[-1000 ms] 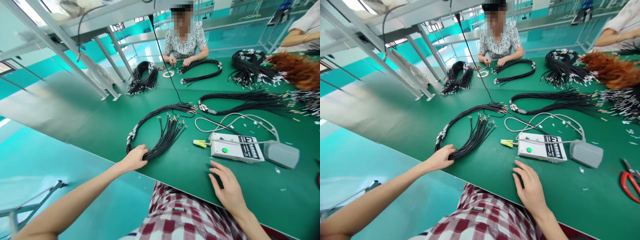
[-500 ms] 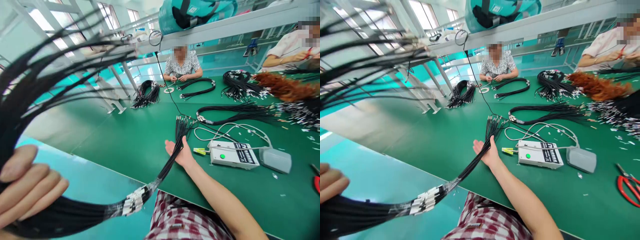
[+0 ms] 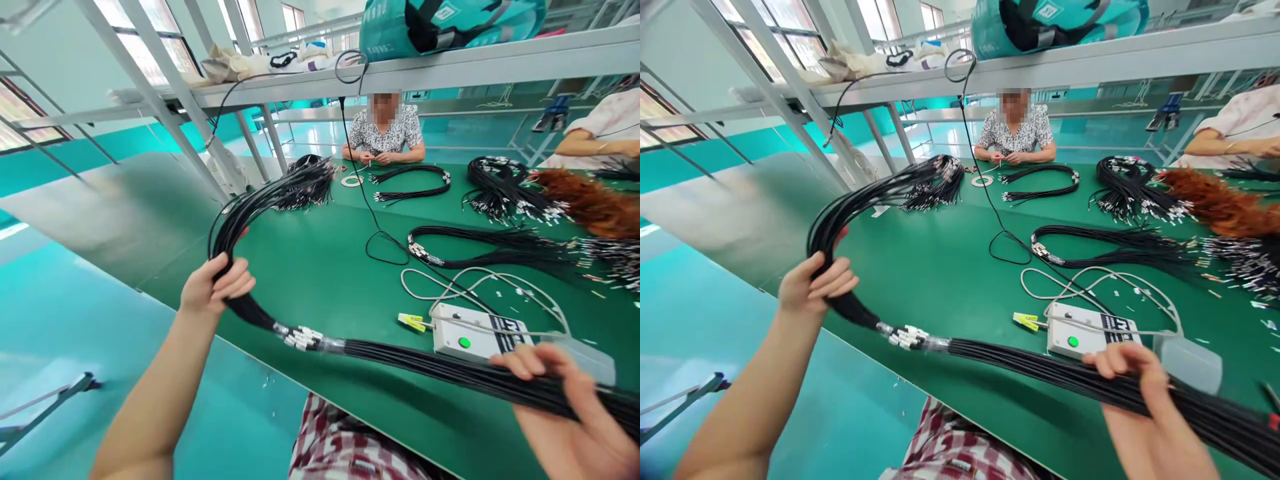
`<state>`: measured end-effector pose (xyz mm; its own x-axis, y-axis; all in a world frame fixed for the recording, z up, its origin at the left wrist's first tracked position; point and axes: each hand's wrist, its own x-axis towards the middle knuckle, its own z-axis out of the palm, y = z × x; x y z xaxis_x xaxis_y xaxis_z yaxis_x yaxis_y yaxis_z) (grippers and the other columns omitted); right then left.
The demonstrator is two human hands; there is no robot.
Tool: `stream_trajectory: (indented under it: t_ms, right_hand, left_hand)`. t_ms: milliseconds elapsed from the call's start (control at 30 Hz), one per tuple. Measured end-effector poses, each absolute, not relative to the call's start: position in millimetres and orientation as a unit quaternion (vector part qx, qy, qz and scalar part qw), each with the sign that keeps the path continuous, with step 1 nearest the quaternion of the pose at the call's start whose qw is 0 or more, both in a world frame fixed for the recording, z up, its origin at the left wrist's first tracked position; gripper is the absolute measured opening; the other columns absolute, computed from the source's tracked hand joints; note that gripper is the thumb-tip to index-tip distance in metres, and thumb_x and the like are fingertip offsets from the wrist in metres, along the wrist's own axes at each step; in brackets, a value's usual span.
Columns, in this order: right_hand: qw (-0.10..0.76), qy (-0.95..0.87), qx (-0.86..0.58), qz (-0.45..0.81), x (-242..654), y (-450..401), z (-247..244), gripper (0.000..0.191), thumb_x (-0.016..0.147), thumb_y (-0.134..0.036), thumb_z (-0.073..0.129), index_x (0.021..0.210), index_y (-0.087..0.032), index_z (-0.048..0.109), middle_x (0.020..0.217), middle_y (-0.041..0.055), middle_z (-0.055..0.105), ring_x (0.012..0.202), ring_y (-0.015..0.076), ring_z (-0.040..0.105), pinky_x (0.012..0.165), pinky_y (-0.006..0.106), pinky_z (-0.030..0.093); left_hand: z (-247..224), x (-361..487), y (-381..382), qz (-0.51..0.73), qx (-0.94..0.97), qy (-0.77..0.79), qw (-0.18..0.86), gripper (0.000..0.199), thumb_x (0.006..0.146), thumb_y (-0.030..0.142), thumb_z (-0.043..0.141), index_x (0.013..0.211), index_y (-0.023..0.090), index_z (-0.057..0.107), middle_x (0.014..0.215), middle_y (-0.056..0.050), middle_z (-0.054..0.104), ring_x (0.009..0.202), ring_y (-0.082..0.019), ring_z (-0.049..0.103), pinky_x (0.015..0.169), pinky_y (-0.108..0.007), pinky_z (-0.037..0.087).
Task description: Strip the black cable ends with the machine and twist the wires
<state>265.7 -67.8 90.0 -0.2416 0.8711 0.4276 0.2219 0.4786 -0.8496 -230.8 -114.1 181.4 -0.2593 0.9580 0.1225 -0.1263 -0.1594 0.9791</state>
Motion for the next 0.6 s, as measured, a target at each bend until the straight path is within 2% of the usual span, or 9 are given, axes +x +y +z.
stream_trajectory:
  t_ms: [67, 133, 233, 300, 367, 433, 467, 533, 600]
  right_hand:
    - [0.497, -0.539, -0.394, 0.554, 233, -84, 79, 0.044, 0.100, -0.048, 0.030, 0.138, -0.047, 0.053, 0.129, 0.0053, 0.065, 0.120, 0.0318, 0.064, 0.104, 0.059, 0.053]
    - [0.443, -0.410, -0.367, 0.708, 191, -101, 71, 0.048, 0.101, -0.055, 0.028, 0.129, -0.035, 0.061, 0.139, 0.0067, 0.061, 0.132, 0.0291, 0.056, 0.111, 0.058, 0.049]
    - [0.263, -0.259, -0.343, 0.864, 145, -125, 62, 0.060, 0.098, -0.065, 0.034, 0.125, -0.020, 0.064, 0.143, 0.0153, 0.058, 0.137, 0.0266, 0.052, 0.115, 0.051, 0.043]
    - [0.145, -0.219, -0.316, 0.912, 140, -136, 60, 0.066, 0.096, -0.068, 0.035, 0.121, -0.016, 0.066, 0.141, 0.0193, 0.059, 0.135, 0.0266, 0.054, 0.114, 0.050, 0.043]
    - [0.097, -0.257, -0.280, 0.920, 154, -139, 64, 0.061, 0.095, -0.065, 0.043, 0.119, -0.015, 0.068, 0.131, 0.0198, 0.066, 0.125, 0.0274, 0.063, 0.111, 0.050, 0.044]
    - [0.104, -0.358, -0.252, 0.893, 178, -132, 74, 0.047, 0.094, -0.054, 0.055, 0.114, -0.015, 0.071, 0.114, 0.0170, 0.074, 0.109, 0.0270, 0.071, 0.107, 0.047, 0.047]
    - [0.118, -0.411, -0.247, 0.869, 190, -126, 79, 0.042, 0.094, -0.052, 0.057, 0.109, -0.017, 0.073, 0.106, 0.0151, 0.076, 0.101, 0.0266, 0.073, 0.100, 0.046, 0.052]
    - [0.181, -0.517, -0.298, 0.782, 210, -110, 86, 0.032, 0.096, -0.047, 0.054, 0.103, -0.022, 0.073, 0.098, 0.0094, 0.077, 0.094, 0.0231, 0.073, 0.092, 0.041, 0.056]
    - [0.261, -0.621, -0.392, 0.626, 220, -95, 84, 0.028, 0.097, -0.044, 0.053, 0.102, -0.024, 0.072, 0.102, 0.0079, 0.076, 0.097, 0.0228, 0.071, 0.092, 0.040, 0.056]
  left_hand:
    - [191, -254, -70, 0.582, 0.490, 0.537, 0.363, 0.033, 0.090, 0.052, 0.053, 0.103, 0.023, 0.064, 0.047, 0.011, 0.014, 0.033, -0.004, 0.010, 0.039, -0.021, 0.025]
    - [199, -270, -29, 0.495, 0.551, 0.626, 0.246, 0.027, 0.094, 0.046, 0.049, 0.097, 0.022, 0.060, 0.051, 0.009, 0.028, 0.035, -0.005, 0.028, 0.046, -0.021, 0.035]
    - [194, -266, 14, 0.447, 0.576, 0.661, 0.178, 0.018, 0.088, 0.032, 0.063, 0.099, 0.020, 0.057, 0.074, 0.003, 0.054, 0.067, -0.014, 0.061, 0.067, -0.030, 0.049]
    - [172, -240, 20, 0.417, 0.607, 0.657, 0.163, 0.025, 0.086, 0.031, 0.067, 0.106, 0.017, 0.058, 0.095, -0.002, 0.060, 0.095, -0.020, 0.063, 0.084, -0.035, 0.050]
    - [137, -198, 5, 0.358, 0.659, 0.634, 0.190, 0.029, 0.089, 0.033, 0.063, 0.111, 0.016, 0.061, 0.110, -0.005, 0.062, 0.110, -0.021, 0.059, 0.098, -0.037, 0.046]
    - [99, -148, -25, 0.286, 0.712, 0.591, 0.251, 0.021, 0.086, 0.033, 0.068, 0.100, 0.018, 0.067, 0.100, -0.003, 0.068, 0.098, -0.019, 0.063, 0.095, -0.035, 0.049]
    - [81, -124, -42, 0.243, 0.740, 0.559, 0.284, 0.020, 0.085, 0.033, 0.069, 0.099, 0.019, 0.069, 0.099, -0.004, 0.069, 0.097, -0.020, 0.064, 0.094, -0.035, 0.050]
    - [51, -82, -75, 0.144, 0.807, 0.506, 0.268, 0.026, 0.091, 0.036, 0.063, 0.110, 0.018, 0.066, 0.109, -0.010, 0.067, 0.103, -0.024, 0.061, 0.094, -0.040, 0.050]
    - [30, -56, -99, 0.109, 0.817, 0.519, 0.224, 0.029, 0.096, 0.037, 0.055, 0.115, 0.017, 0.062, 0.108, -0.013, 0.066, 0.100, -0.027, 0.059, 0.089, -0.044, 0.050]
